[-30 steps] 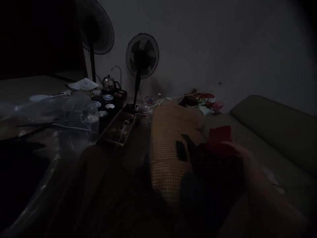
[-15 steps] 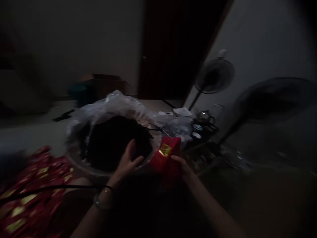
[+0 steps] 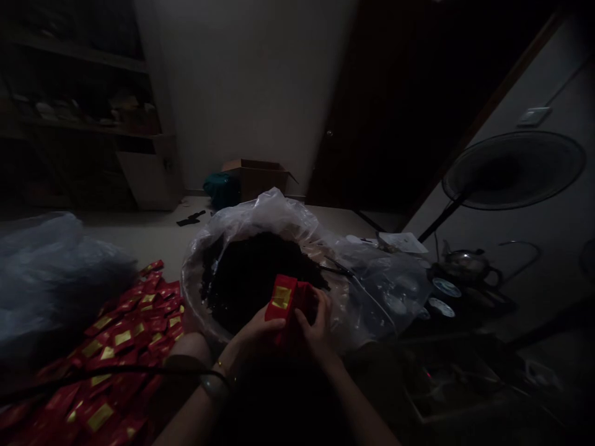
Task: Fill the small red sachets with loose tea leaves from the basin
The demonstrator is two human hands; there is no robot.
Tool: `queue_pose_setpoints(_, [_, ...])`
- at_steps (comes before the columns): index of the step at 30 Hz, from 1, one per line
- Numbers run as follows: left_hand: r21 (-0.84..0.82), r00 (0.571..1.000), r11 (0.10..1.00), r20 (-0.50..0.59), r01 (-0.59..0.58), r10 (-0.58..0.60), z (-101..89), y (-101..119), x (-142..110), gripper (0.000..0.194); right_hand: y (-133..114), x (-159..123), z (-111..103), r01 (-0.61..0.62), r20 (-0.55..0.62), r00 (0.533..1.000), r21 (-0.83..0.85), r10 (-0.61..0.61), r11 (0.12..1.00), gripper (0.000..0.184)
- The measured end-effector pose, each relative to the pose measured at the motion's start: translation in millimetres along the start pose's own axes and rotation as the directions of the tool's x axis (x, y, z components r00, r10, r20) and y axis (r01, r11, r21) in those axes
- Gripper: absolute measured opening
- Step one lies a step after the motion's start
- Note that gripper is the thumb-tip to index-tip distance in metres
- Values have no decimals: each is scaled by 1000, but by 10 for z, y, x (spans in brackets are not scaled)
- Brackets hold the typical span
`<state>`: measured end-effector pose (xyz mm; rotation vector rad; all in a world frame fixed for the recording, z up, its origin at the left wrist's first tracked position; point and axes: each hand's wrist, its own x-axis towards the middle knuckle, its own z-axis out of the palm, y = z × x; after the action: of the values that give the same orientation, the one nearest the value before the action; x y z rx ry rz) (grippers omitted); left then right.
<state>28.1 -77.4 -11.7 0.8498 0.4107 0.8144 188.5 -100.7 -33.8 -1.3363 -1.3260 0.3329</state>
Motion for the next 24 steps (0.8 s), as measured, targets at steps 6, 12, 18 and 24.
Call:
queue_pose_setpoints(6, [74, 999, 997, -22, 25, -24, 84, -5, -17, 65, -210, 144, -220, 290, 196, 945, -128, -262, 948, 12])
queue_pose_setpoints(12, [96, 986, 984, 50, 151, -156, 37, 81, -16, 68, -189, 175, -245, -128, 195, 976, 132, 101, 983, 19])
queue_pose_setpoints(18, [75, 917, 940, 207, 332, -341, -42, 236, -77, 63, 26, 537, -621, -358, 242, 927, 352, 285, 865, 36])
queue_pose_setpoints(24, [108, 958, 954, 43, 279, -285, -208, 291, -178, 65, 501, 1147, -1506, -368, -204, 906, 51, 370, 928, 43])
